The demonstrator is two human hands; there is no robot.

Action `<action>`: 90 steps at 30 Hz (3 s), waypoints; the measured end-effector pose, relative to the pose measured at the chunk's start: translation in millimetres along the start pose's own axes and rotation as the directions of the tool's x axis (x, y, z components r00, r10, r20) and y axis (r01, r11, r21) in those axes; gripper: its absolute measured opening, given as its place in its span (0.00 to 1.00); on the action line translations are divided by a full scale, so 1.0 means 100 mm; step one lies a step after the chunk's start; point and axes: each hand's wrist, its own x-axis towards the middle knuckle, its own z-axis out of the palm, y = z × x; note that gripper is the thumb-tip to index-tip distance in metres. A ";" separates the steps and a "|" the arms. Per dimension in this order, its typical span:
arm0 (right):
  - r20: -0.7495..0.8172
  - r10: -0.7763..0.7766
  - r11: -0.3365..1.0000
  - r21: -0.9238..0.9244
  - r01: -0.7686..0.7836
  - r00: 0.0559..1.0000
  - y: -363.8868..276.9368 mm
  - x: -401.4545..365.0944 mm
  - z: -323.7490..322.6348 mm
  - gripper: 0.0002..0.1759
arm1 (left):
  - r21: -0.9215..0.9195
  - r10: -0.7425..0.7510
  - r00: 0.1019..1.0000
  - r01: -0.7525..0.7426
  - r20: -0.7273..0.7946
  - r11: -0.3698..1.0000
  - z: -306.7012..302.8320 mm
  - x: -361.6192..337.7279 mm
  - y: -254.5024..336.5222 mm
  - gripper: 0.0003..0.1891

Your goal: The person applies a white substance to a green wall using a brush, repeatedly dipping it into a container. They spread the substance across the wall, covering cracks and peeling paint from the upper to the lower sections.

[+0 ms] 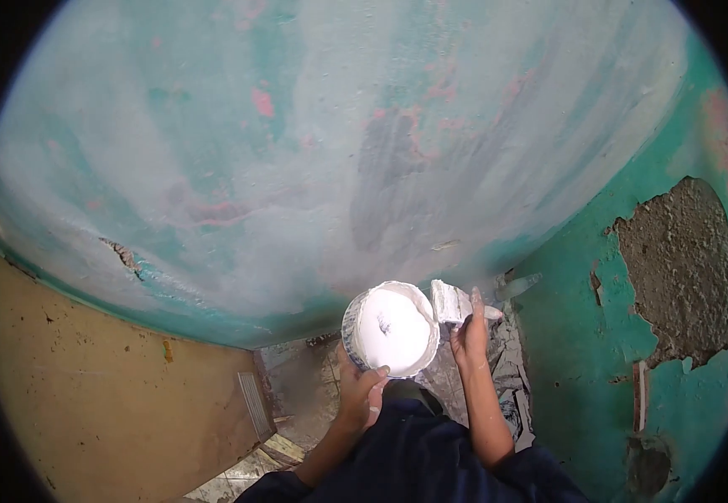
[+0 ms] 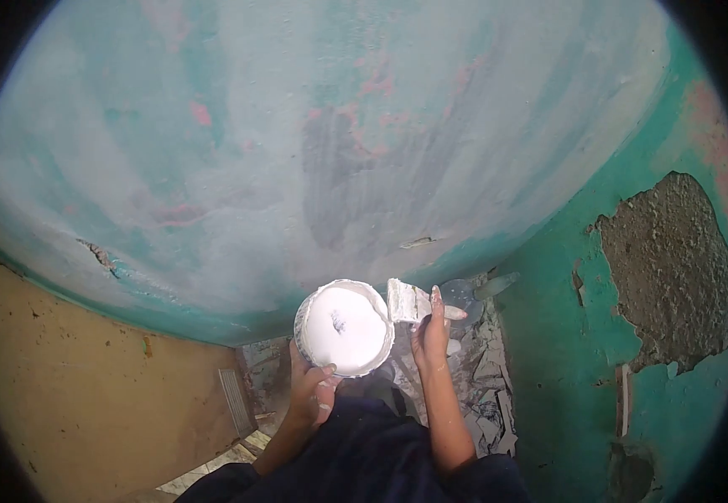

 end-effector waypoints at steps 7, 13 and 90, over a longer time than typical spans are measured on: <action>0.029 0.045 0.991 0.129 -0.048 0.999 0.36 -0.27 0.07 0.18 | 0.029 -0.007 0.999 0.006 0.036 1.000 -0.37 -0.25 0.44 0.41; 0.347 0.113 0.845 0.460 -0.274 0.931 0.56 -0.69 0.19 0.21 | -0.028 -0.021 0.996 0.023 0.090 0.999 -0.60 -0.32 0.64 0.41; 0.147 -0.943 0.305 0.029 0.952 0.298 -4.09 0.65 2.57 0.13 | 0.375 -0.488 0.871 0.473 -0.061 0.797 0.27 1.23 -0.10 0.35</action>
